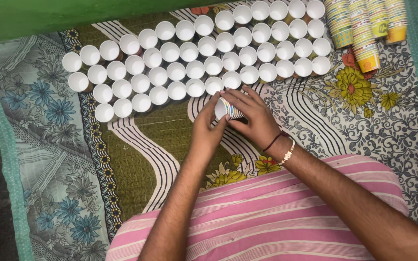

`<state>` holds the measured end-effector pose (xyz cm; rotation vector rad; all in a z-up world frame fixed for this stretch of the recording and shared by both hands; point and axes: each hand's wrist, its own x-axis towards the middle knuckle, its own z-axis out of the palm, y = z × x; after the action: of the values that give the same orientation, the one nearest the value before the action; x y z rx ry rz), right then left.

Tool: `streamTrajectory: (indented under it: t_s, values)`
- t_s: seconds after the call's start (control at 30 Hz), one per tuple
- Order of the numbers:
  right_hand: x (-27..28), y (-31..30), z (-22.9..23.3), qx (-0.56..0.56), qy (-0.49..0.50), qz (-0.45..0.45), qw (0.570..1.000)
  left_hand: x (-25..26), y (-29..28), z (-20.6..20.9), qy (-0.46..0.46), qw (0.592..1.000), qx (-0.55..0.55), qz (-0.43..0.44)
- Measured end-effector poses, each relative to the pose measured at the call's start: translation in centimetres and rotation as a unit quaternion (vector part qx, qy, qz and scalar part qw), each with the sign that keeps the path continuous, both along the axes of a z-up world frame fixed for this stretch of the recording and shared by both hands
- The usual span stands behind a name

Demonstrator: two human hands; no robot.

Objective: The person sits on a patterned mat and repeatedly picks up paper cups from a stack, then places them one by one into a growing grid of cups on the floor. The person continues this process, expanding the grid row by row.

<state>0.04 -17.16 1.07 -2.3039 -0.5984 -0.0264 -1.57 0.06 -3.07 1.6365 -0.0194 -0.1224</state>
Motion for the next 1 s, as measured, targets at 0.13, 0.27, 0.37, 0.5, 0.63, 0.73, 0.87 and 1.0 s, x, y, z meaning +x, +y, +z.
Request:
streamTrajectory:
  t_s: [0.13, 0.27, 0.37, 0.5, 0.63, 0.73, 0.87, 1.0]
  values:
    - [0.1, 0.0, -0.1, -0.007, -0.002, 0.000, 1.000, 0.3, 0.0, -0.4, 0.011, 1.000, -0.027, 0.001]
    - [0.5, 0.0, -0.6, -0.019, -0.006, -0.006, 1.000, 0.4, 0.3, -0.4, 0.013, 1.000, -0.004, 0.003]
    - [0.8, -0.4, -0.9, -0.026, -0.014, -0.017, 0.999, 0.8, 0.5, -0.1, 0.016, 0.999, -0.013, 0.028]
    - [1.8, -1.5, -0.9, -0.040, -0.012, -0.048, 0.998, 1.2, 2.5, 1.6, 0.028, 0.998, 0.000, 0.064]
    - [2.7, -2.5, -0.2, -0.024, -0.015, -0.060, 0.998, 2.1, 4.6, 3.5, 0.026, 0.988, 0.088, 0.124]
    - [3.3, -3.1, -0.1, -0.013, -0.030, -0.063, 0.997, 2.3, 6.5, 3.7, -0.030, 0.977, 0.133, 0.164]
    - [4.2, -3.3, 0.1, 0.012, -0.047, -0.057, 0.997, 2.4, 9.0, 4.3, -0.122, 0.944, 0.232, 0.200]
    - [4.6, -3.0, 0.3, 0.023, -0.053, -0.050, 0.997, 2.9, 11.3, 4.7, -0.120, 0.934, 0.246, 0.230]
